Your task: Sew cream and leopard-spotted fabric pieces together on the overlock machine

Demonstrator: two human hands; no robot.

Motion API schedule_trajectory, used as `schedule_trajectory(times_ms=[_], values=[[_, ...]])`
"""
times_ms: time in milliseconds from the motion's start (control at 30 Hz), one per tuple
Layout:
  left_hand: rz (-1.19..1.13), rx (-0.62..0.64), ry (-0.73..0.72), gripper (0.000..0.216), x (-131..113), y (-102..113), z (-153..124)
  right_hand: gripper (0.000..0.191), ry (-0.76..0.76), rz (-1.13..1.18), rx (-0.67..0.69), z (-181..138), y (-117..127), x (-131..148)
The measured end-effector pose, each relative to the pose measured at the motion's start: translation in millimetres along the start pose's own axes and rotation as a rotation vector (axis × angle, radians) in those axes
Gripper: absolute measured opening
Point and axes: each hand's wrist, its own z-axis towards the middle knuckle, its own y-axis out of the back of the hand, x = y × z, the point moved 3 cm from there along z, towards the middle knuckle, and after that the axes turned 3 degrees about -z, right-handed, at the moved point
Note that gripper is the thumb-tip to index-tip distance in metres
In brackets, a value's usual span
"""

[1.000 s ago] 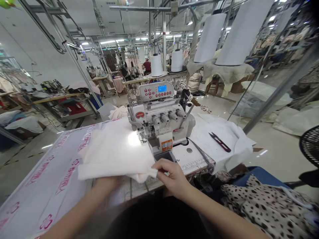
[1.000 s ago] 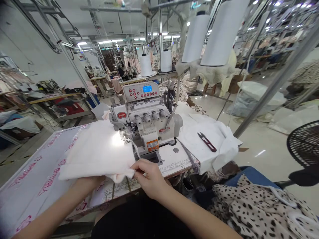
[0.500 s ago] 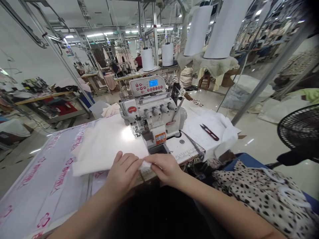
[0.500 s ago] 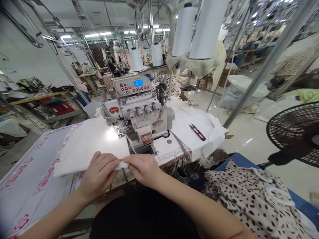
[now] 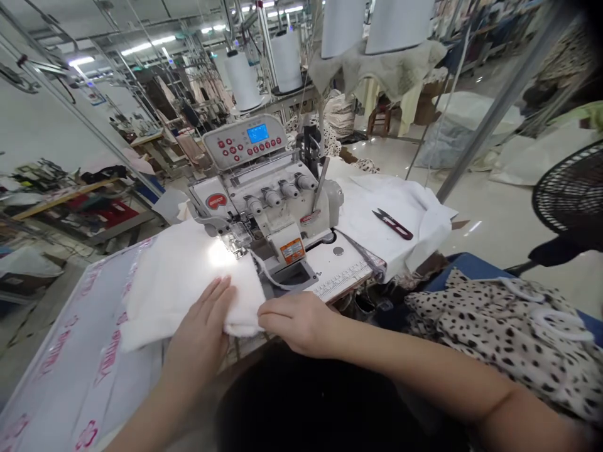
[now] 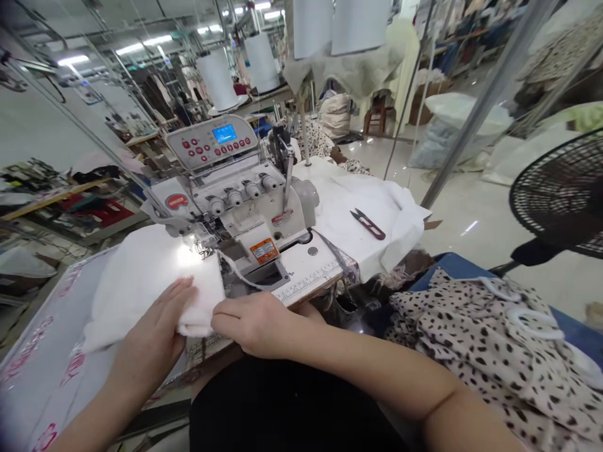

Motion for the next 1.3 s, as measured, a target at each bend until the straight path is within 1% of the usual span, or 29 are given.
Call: schedule_trajectory(times_ms=[67, 133, 233, 333, 467, 533, 667, 833, 967, 1067, 1133, 1200, 1233, 1300], values=[[0.050, 0.043, -0.019, 0.060, 1.0, -3.0, -2.0, 0.024, -0.011, 0.010, 0.009, -0.4, -0.5, -3.7], [0.078, 0.057, -0.027, 0.062, 2.7, -5.6, -0.2, 0.024, -0.029, 0.031, 0.018, 1.2, -1.5, -9.3], [0.103, 0.043, 0.000, 0.058, 9.5, -5.9, 8.0, 0.023, -0.035, 0.052, 0.033, 7.8, -3.5, -18.5], [0.097, 0.066, 0.023, 0.052, 18.1, -1.8, 15.4, 0.022, -0.032, 0.025, 0.011, 16.2, -5.2, -25.9], [0.037, 0.079, -0.128, 0.047, 25.6, 4.9, 15.6, 0.022, -0.035, -0.008, -0.021, 24.8, -8.7, -33.5], [0.016, 0.075, -0.142, 0.045, 32.2, 5.1, 13.8, 0.023, -0.034, -0.005, -0.016, 28.5, -10.2, -37.3], [-0.024, 0.096, -0.055, 0.041, 47.3, -0.5, 16.6, 0.025, -0.029, -0.048, 0.027, 37.7, -11.3, -44.7], [-0.103, 0.073, -0.003, 0.039, 57.7, -3.1, 32.8, 0.026, -0.069, -0.210, 0.105, 49.5, -11.5, -48.8], [-0.140, 0.170, 0.119, 0.036, 63.8, -3.2, 45.3, 0.031, -0.125, -0.286, 0.120, 51.8, -8.6, -43.6], [-0.206, 0.206, 0.217, 0.033, 69.4, -2.3, 53.2, 0.032, -0.140, -0.272, 0.067, 40.2, -7.4, -37.9], [-0.296, 0.205, 0.302, 0.029, 76.6, -4.1, 58.6, 0.032, -0.150, -0.222, -0.008, 24.4, -10.6, -36.7], [-0.365, 0.182, 0.385, 0.023, 87.6, -9.5, 65.3, 0.031, -0.183, -0.160, -0.073, 5.2, -18.9, -39.6], [-0.381, 0.159, 0.427, 0.021, 94.5, -13.6, 69.4, 0.030, -0.217, -0.138, -0.080, -3.9, -25.0, -42.6], [-0.390, 0.091, 0.509, 0.020, 109.4, -23.3, 78.9, 0.025, -0.308, -0.114, -0.029, -18.3, -38.6, -50.0]])
